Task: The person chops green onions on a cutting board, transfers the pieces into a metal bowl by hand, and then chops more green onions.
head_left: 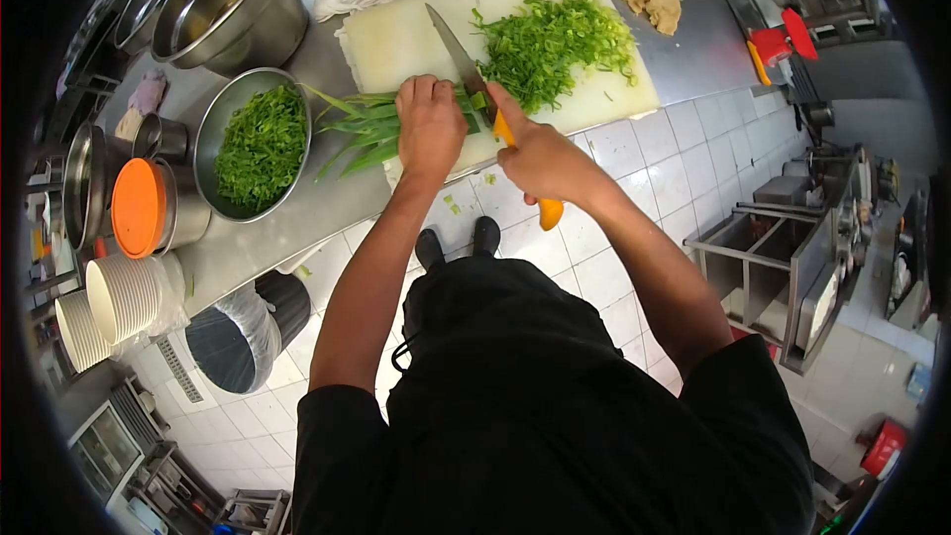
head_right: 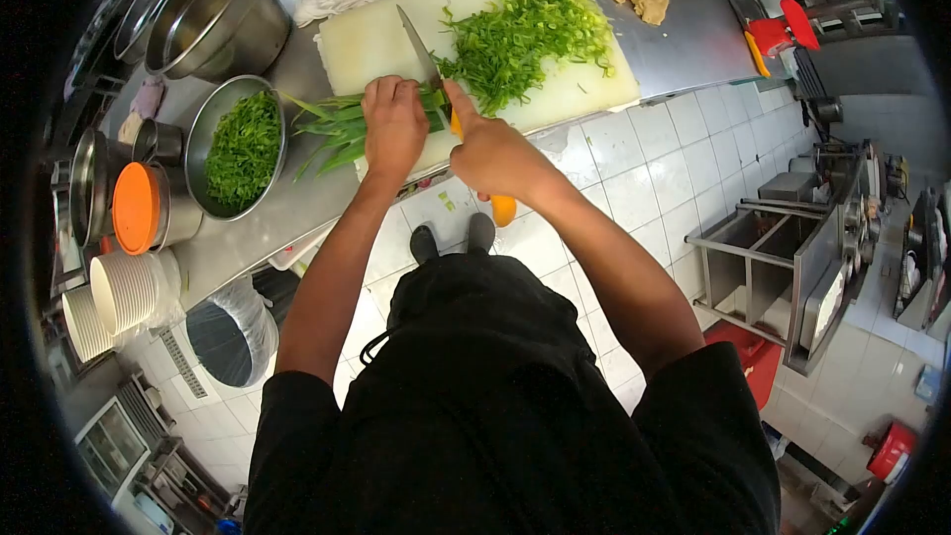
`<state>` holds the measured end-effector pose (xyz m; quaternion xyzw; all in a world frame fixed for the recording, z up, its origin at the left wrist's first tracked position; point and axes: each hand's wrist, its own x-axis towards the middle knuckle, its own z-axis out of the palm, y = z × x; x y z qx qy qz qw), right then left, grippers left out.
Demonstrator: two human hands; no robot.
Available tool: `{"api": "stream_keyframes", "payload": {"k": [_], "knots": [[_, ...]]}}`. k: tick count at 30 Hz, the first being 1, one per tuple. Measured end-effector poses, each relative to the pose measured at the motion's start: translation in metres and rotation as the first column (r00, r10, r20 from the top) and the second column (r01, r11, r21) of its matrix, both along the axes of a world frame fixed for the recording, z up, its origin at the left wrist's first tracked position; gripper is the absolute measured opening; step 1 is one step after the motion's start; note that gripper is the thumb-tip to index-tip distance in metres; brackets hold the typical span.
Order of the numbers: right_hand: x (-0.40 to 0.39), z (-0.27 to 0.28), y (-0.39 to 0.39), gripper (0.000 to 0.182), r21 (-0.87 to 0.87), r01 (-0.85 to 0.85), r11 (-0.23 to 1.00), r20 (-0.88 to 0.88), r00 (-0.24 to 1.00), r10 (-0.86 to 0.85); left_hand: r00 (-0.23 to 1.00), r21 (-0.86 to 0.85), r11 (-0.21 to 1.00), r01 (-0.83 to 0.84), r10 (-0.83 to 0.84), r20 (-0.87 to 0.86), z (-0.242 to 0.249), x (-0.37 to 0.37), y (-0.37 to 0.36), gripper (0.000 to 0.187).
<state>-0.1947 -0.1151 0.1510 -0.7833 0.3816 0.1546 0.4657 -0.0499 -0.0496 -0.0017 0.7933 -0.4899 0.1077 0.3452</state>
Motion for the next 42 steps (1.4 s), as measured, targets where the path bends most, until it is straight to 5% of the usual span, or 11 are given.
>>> {"api": "stream_keyframes", "payload": {"k": [8, 17, 20, 23, 28, 42], "knots": [[-0.007, -0.046, 0.023, 0.085, -0.158, -0.001, 0.987, 0.138, 0.990, 0.023, 0.997, -0.042, 0.999, -0.013, 0.009, -0.079, -0.004, -0.001, -0.001, 0.015], [-0.004, -0.037, 0.038, 0.089, -0.191, -0.011, 0.982, 0.072, 0.997, 0.026, 0.993, -0.018, 0.999, 0.029, -0.031, -0.114, 0.002, -0.001, 0.002, 0.017], [-0.007, -0.076, 0.035, 0.087, -0.307, -0.017, 0.952, 0.190, 0.979, 0.079, 0.994, -0.024, 0.999, 0.039, -0.041, -0.103, 0.003, 0.003, 0.002, 0.014], [0.016, -0.080, 0.009, 0.087, -0.275, -0.007, 0.961, 0.235, 0.969, 0.074, 0.995, -0.016, 0.999, 0.041, -0.042, -0.094, 0.002, 0.001, 0.003, 0.011], [0.020, -0.043, -0.020, 0.085, 0.050, 0.039, 0.998, 0.181, 0.982, -0.047, 0.995, -0.026, 0.999, 0.036, -0.039, -0.093, 0.003, 0.002, 0.001, 0.008], [0.010, -0.020, -0.031, 0.086, 0.042, 0.038, 0.998, 0.182, 0.982, -0.045, 0.990, -0.246, 0.961, 0.122, -0.134, -0.031, 0.024, -0.005, -0.001, 0.029]]}}
